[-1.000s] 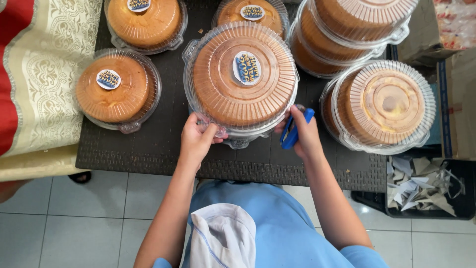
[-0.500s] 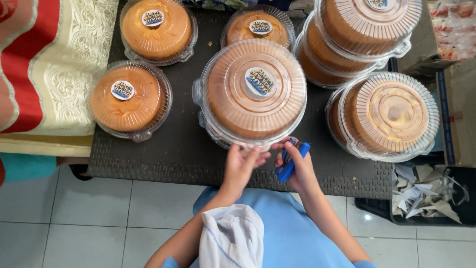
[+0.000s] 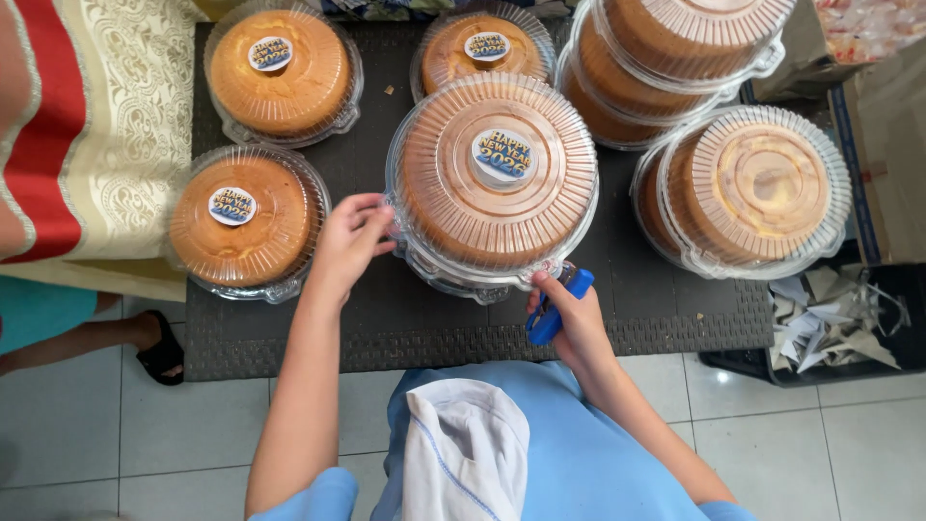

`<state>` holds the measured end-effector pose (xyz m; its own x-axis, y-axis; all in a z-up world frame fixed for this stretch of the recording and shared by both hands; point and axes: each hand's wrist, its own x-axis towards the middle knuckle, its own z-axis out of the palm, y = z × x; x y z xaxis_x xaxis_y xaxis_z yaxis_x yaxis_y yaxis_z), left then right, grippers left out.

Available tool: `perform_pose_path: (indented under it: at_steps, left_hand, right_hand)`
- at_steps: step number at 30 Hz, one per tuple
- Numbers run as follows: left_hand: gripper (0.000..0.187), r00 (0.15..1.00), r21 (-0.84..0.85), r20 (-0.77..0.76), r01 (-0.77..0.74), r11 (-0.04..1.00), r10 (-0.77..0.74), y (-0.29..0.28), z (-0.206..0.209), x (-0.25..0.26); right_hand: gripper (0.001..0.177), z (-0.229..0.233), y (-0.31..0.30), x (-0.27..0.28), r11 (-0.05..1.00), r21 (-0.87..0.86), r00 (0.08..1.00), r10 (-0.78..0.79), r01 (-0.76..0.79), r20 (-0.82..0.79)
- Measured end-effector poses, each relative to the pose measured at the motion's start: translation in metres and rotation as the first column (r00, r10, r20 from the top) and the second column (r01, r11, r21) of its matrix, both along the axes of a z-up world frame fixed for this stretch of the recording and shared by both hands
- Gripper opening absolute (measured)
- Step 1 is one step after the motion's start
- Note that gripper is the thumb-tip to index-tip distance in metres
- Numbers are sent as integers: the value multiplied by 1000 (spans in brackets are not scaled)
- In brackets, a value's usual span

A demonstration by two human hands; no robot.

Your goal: The person uses a blue stapler to seal plastic cake containers one by one, moving them between stacks on a table.

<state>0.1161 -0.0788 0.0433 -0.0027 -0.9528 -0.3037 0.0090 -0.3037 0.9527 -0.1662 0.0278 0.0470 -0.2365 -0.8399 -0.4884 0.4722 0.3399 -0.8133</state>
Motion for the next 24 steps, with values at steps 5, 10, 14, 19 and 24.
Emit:
perform_pose_path:
  at_steps: [5, 10, 14, 19, 24]
  left_hand:
    - [19, 1000, 89, -14, 1, 996, 0, -15, -17, -14]
    - [18, 996, 108, -79, -38, 993, 46, -1, -29, -24]
    - [12, 966, 164, -201, -132, 978, 164, 22, -23, -44]
    - [15, 938, 243, -282, -134, 961, 202, 42, -28, -60]
    - [15, 932, 232, -311, -114, 966, 185, 49, -34, -67]
  right_hand:
    - [21, 7, -5, 8, 998, 53, 998, -36, 39, -44]
    - [18, 2, -17, 4, 968, 142, 977, -212, 209, 3]
    - [18, -14, -30, -11, 935, 125, 943, -334, 331, -2]
    - [16, -32, -45, -35, 942, 18, 937, -332, 336, -111]
    - [8, -24, -53, -36, 939, -127, 904, -342, 320, -255]
